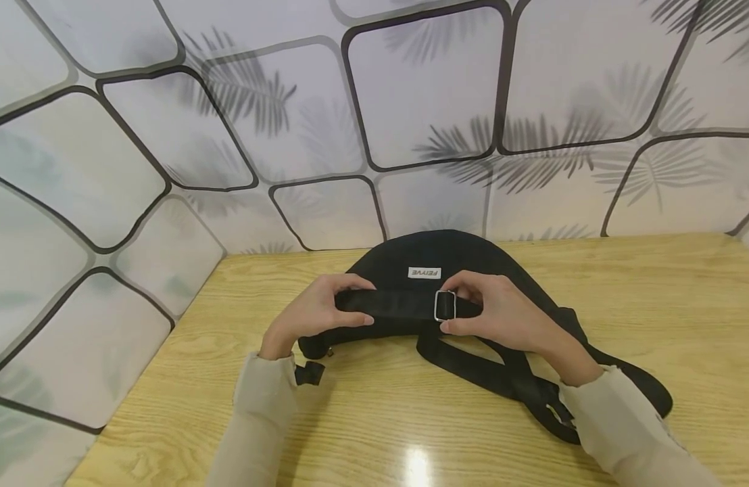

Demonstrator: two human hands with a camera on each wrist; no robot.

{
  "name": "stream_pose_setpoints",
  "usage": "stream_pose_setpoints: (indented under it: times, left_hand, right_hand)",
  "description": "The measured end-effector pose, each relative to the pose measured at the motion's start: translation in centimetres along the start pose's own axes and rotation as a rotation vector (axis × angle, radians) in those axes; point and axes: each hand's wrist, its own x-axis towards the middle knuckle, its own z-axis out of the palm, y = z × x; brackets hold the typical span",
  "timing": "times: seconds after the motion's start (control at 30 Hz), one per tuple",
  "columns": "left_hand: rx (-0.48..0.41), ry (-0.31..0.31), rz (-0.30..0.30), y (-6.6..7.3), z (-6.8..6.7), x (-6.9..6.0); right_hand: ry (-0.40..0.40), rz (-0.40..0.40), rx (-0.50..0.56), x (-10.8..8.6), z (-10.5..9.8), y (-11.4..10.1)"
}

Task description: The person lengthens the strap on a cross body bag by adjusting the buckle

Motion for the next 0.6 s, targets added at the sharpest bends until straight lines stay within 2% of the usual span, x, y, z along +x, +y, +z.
stream_pose_setpoints:
  times: [0.13, 0.3, 0.47, 0.6]
  left_hand:
    - [0.021, -0.026, 0.015, 0.1, -0.1, 0.0]
    - [0.05, -0.044, 0.071, 0.3, 0.2, 0.3]
    - [0.103, -0.049, 0.135, 1.1, 1.0, 0.7]
    - [0.163, -0.06, 0.14, 2.0, 1.9, 1.2]
  right_hand:
    - [0.013, 0.002, -0.01, 0.2, 0.3, 0.0]
    - [0.024, -0.011, -0.002, 0.5, 0.7, -0.2]
    - [0.021, -0.029, -0.012, 1.1, 1.1, -0.7]
    - [0.011, -0.035, -0.01, 1.4, 1.4, -0.9]
